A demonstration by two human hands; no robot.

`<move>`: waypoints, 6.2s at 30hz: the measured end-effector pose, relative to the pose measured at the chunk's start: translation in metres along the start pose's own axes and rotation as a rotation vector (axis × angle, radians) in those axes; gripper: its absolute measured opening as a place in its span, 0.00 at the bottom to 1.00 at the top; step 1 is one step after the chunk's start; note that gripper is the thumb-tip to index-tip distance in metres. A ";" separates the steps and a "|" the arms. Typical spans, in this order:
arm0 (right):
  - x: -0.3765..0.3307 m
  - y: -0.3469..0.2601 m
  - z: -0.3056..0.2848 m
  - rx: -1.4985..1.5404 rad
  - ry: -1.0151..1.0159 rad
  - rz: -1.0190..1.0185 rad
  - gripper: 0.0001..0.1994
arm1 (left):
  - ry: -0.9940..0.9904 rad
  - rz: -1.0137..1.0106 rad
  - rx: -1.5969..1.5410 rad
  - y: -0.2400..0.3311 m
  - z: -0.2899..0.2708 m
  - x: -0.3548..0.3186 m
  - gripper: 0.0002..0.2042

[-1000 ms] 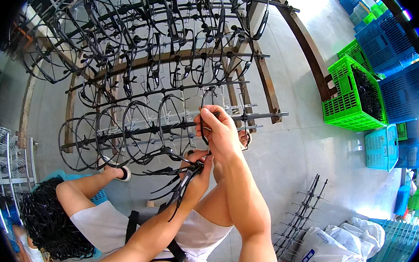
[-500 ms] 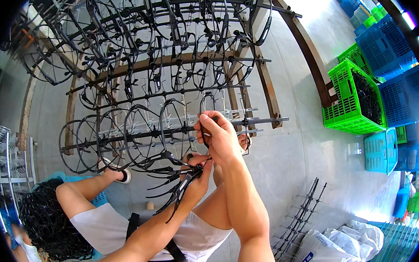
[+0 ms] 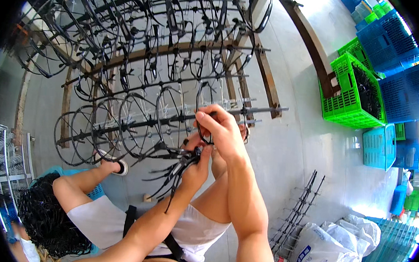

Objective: The person repeatedly picks black wire loops from a blue bin and attaches them to a multi-tiered metal rack. They manipulate each loop with both hands, hooking it onto horizontal bars and adjusting its position. The process is continuous and repetitive, with the person occasionally reaching for more loops from the bin.

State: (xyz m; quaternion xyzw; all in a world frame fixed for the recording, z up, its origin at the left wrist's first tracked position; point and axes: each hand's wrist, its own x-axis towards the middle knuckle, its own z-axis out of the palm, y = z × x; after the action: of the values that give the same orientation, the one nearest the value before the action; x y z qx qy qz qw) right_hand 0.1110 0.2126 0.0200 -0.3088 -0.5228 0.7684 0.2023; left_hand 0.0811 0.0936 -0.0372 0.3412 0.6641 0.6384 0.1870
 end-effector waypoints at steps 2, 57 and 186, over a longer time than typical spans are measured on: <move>0.001 -0.005 0.002 0.038 -0.026 0.029 0.09 | 0.063 0.046 -0.025 -0.006 0.002 -0.002 0.11; -0.142 0.003 -0.004 0.105 -0.480 -0.164 0.09 | -0.435 -0.103 -0.448 0.066 -0.095 -0.040 0.12; -0.021 -0.044 -0.045 -0.030 0.190 0.067 0.15 | -0.076 -0.203 -0.199 0.023 0.071 0.002 0.07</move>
State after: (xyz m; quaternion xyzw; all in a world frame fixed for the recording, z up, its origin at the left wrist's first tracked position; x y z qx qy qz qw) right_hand 0.1570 0.2458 0.0545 -0.4006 -0.5020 0.7341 0.2206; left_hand 0.1326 0.1452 -0.0229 0.2760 0.6212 0.6653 0.3088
